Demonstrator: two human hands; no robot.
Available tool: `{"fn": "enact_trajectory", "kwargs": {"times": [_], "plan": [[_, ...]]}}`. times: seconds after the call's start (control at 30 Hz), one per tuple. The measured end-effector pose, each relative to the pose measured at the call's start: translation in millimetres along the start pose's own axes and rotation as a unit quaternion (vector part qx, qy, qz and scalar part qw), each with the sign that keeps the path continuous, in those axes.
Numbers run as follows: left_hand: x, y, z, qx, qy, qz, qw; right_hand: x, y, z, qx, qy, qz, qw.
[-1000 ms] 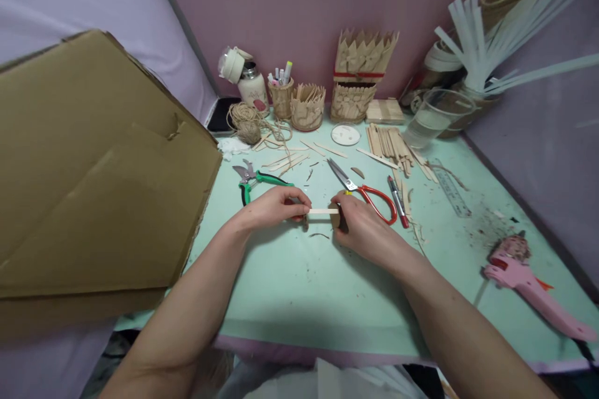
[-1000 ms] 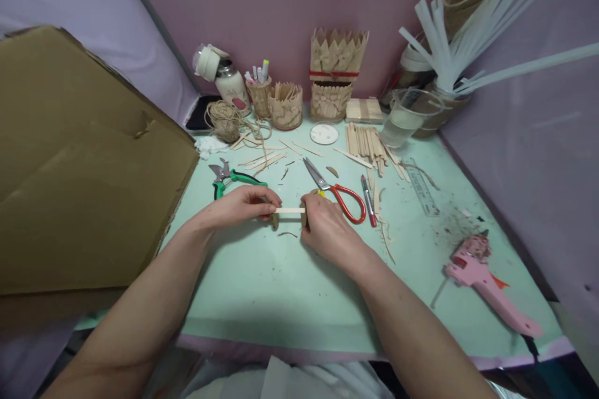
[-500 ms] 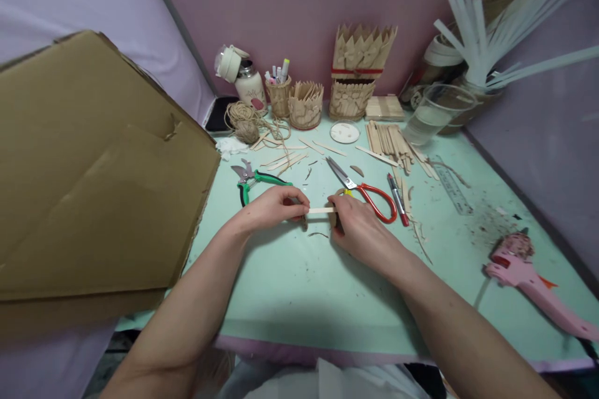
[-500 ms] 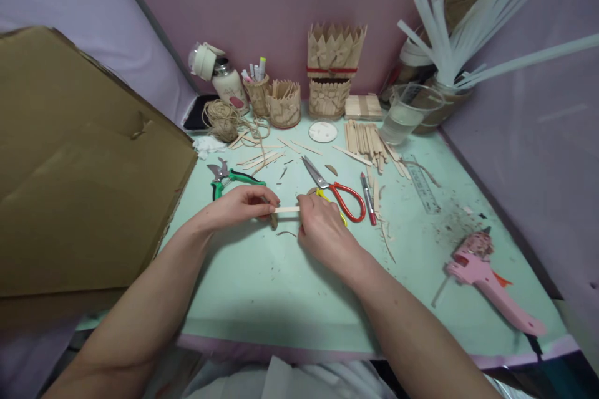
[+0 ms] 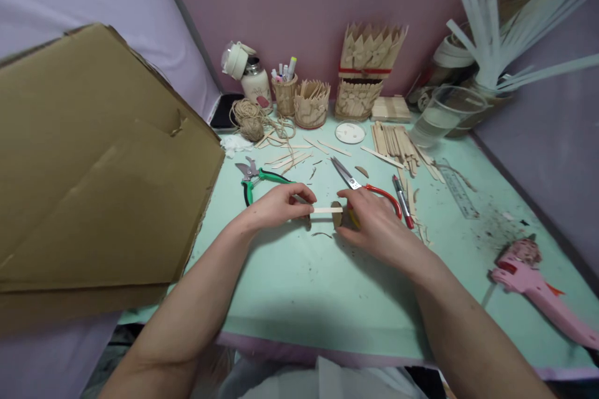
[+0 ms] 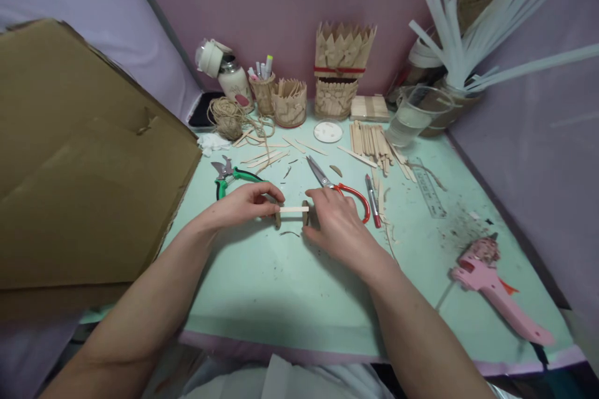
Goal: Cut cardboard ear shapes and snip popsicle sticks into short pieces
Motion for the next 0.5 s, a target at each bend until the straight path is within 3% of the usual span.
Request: {"fn": "enact_trajectory", "kwargs": {"times": [0.3,0.5], "plan": [[-0.3,-2.9,1.0,-0.002,0.007,0.012,1.000,8.1,-8.3,3.9,0.049,0.070,0.066,0.994],[0.0,-1.8,0.0,-0.004,0.012,0.017,1.000,4.1,-7.4,6.7,0.051,0.061,0.067,0.995]]}}
Point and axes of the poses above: each hand's wrist, its own z-axis towards the middle knuckle, its own x-axis out of the back of the hand, y = z × x, the point moved 3 cm from there along z, towards the middle knuckle, and after that the axes turned 8 degrees about z, right-handed, at the moved point
